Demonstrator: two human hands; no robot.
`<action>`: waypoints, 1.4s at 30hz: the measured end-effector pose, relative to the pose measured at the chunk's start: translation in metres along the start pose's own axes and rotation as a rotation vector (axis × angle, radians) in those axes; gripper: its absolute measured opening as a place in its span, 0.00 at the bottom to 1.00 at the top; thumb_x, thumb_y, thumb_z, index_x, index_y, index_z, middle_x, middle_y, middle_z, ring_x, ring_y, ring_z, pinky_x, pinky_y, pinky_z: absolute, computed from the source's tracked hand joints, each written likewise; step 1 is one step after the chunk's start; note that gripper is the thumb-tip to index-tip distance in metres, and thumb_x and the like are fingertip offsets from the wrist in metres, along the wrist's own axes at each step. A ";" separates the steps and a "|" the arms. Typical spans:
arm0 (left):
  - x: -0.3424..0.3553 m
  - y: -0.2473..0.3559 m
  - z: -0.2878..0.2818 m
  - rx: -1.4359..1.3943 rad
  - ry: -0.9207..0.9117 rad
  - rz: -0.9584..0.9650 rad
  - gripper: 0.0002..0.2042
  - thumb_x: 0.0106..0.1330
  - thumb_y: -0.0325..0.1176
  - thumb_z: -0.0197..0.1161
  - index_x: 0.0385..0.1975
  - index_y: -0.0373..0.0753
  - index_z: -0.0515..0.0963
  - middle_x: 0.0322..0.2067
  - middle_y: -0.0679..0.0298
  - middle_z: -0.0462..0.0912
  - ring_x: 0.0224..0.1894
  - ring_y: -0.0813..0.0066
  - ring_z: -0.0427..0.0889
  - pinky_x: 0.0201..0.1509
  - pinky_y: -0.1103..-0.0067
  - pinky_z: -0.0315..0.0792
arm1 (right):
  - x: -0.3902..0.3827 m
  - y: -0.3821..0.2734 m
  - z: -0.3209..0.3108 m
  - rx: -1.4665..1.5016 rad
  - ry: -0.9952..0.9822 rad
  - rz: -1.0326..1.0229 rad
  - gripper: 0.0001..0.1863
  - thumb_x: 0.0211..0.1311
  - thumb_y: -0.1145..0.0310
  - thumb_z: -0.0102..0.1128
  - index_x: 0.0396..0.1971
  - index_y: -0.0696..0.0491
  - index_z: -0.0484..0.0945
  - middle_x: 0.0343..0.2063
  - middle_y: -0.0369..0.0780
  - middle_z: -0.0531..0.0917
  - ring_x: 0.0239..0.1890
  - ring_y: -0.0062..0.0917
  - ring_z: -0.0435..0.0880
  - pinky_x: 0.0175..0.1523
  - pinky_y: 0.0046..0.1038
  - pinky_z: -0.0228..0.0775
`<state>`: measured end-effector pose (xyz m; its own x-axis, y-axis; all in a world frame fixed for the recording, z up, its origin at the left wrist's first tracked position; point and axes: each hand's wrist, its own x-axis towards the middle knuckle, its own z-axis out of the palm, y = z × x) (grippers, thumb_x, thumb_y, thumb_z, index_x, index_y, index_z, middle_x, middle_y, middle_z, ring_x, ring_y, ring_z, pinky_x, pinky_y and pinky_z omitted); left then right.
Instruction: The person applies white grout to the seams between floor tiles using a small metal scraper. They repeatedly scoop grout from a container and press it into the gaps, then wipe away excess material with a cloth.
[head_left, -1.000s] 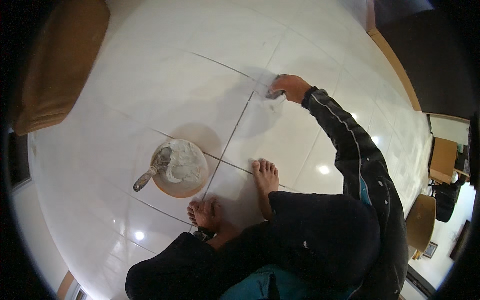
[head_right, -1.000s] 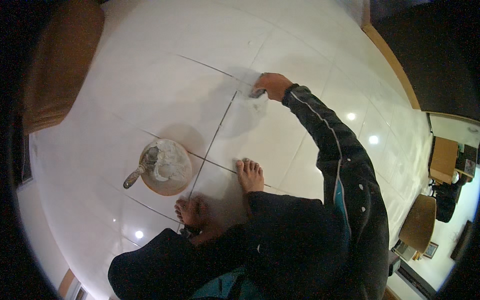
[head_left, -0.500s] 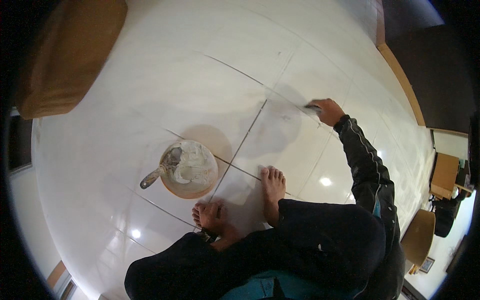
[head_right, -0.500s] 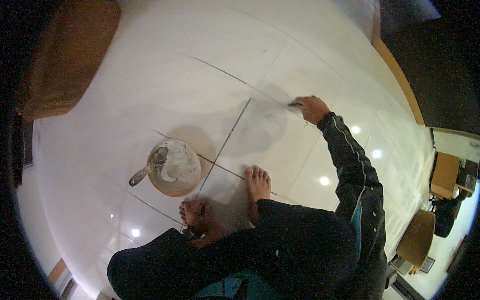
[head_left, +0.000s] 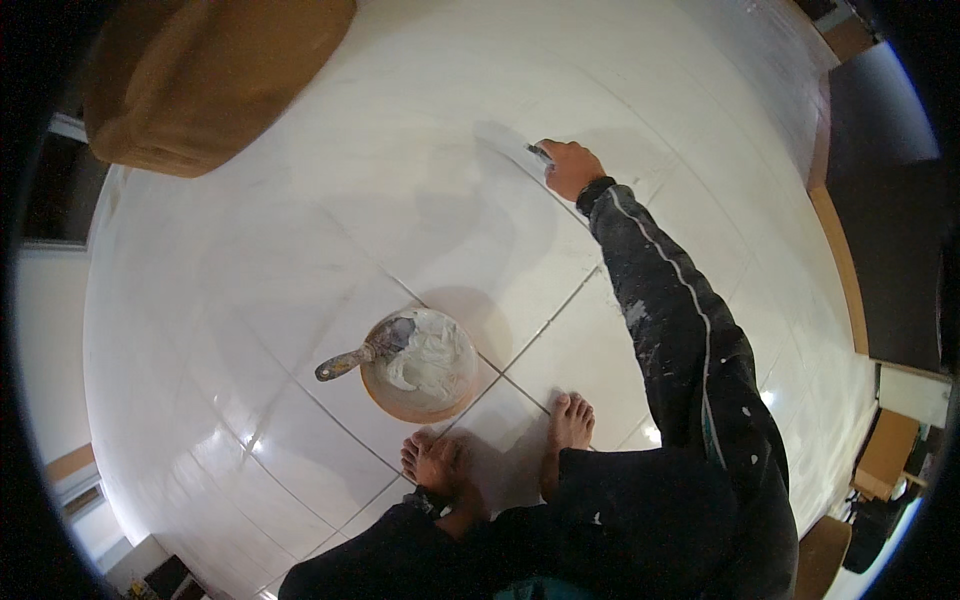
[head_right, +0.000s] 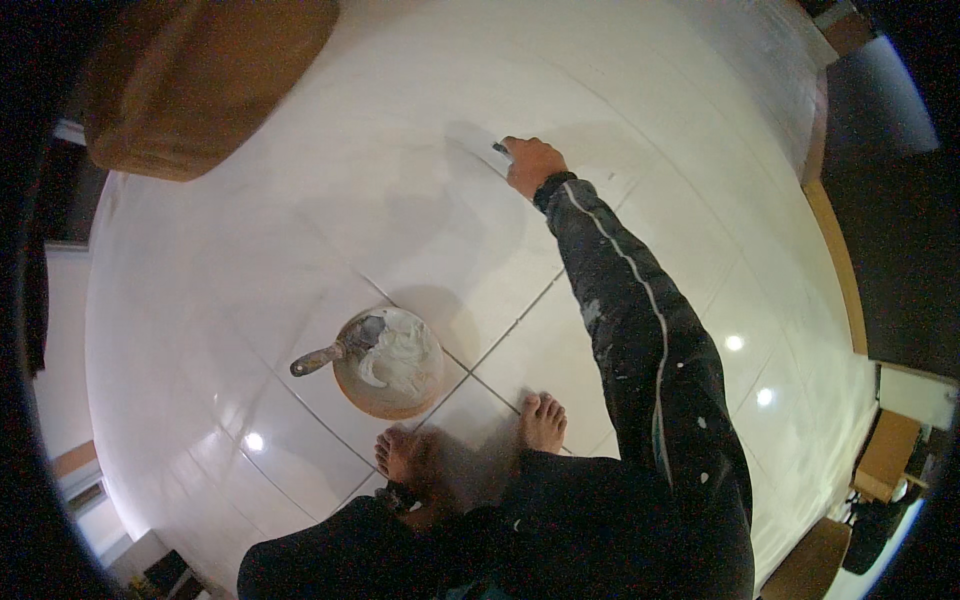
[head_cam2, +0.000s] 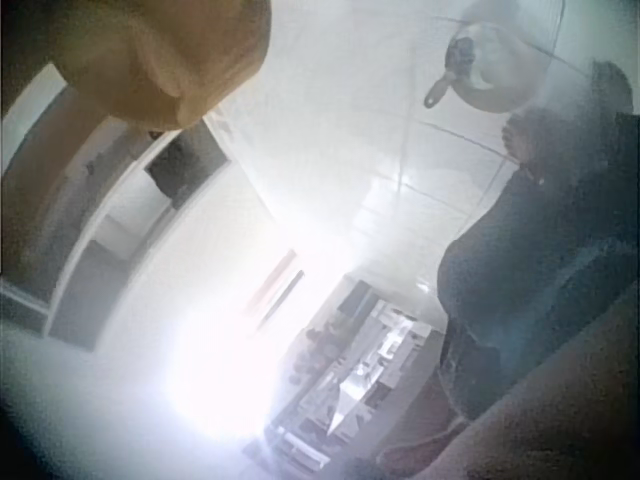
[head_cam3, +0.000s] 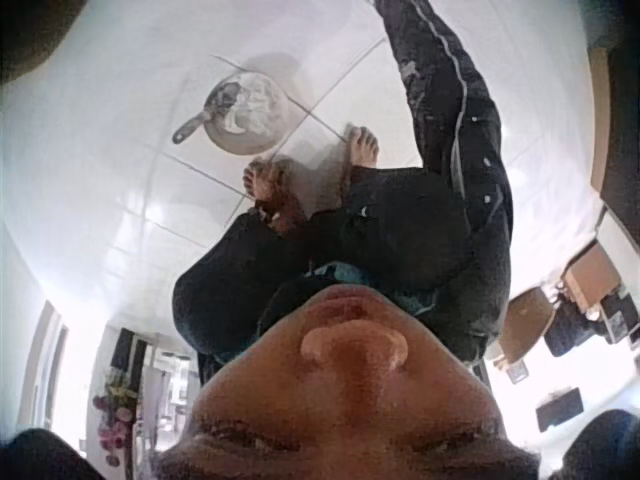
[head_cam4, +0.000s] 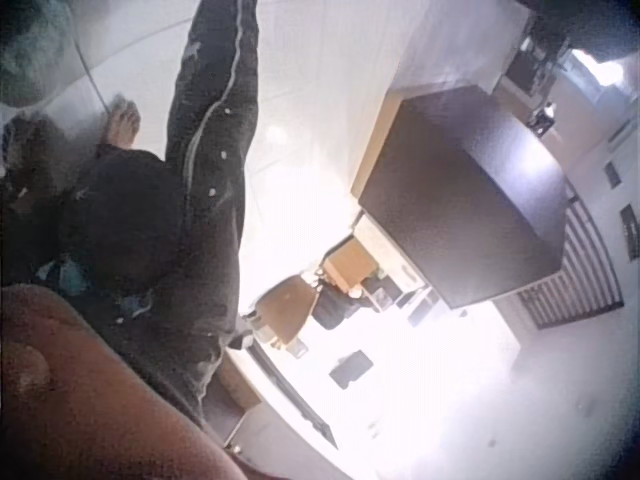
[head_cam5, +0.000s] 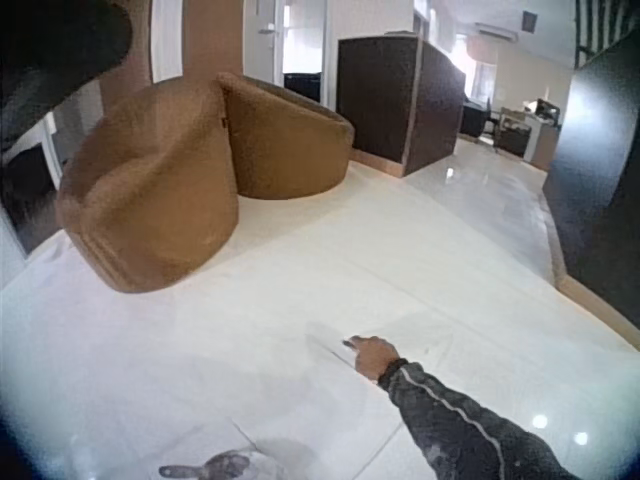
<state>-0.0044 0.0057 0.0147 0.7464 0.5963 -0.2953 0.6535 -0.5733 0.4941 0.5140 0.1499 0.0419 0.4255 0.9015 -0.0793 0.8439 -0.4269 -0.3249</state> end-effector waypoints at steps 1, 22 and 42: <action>0.003 0.007 -0.002 -0.005 0.004 -0.053 0.09 0.56 0.33 0.61 0.37 0.44 0.81 0.35 0.57 0.84 0.43 0.48 0.76 0.55 0.57 0.64 | 0.007 -0.007 0.005 -0.140 -0.032 0.066 0.24 0.51 0.70 0.58 0.52 0.50 0.75 0.38 0.50 0.83 0.39 0.44 0.84 0.49 0.41 0.76; -0.009 -0.017 0.014 -0.172 0.005 0.049 0.10 0.57 0.32 0.61 0.39 0.44 0.80 0.39 0.57 0.81 0.47 0.53 0.75 0.58 0.62 0.66 | 0.092 0.004 0.011 -0.204 -0.098 -0.058 0.24 0.51 0.74 0.58 0.51 0.41 0.79 0.46 0.40 0.83 0.49 0.37 0.81 0.57 0.38 0.73; -0.004 -0.017 0.024 -0.109 0.063 0.096 0.12 0.56 0.33 0.64 0.41 0.45 0.81 0.36 0.59 0.83 0.44 0.53 0.76 0.54 0.61 0.68 | 0.006 -0.001 -0.008 -0.039 -0.233 -0.348 0.20 0.48 0.79 0.53 0.41 0.45 0.84 0.40 0.40 0.85 0.48 0.39 0.79 0.56 0.38 0.71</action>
<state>-0.0156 -0.0005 -0.0118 0.7932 0.5778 -0.1923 0.5595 -0.5668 0.6048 0.5188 0.1554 0.0487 0.0316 0.9824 -0.1840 0.9378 -0.0928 -0.3346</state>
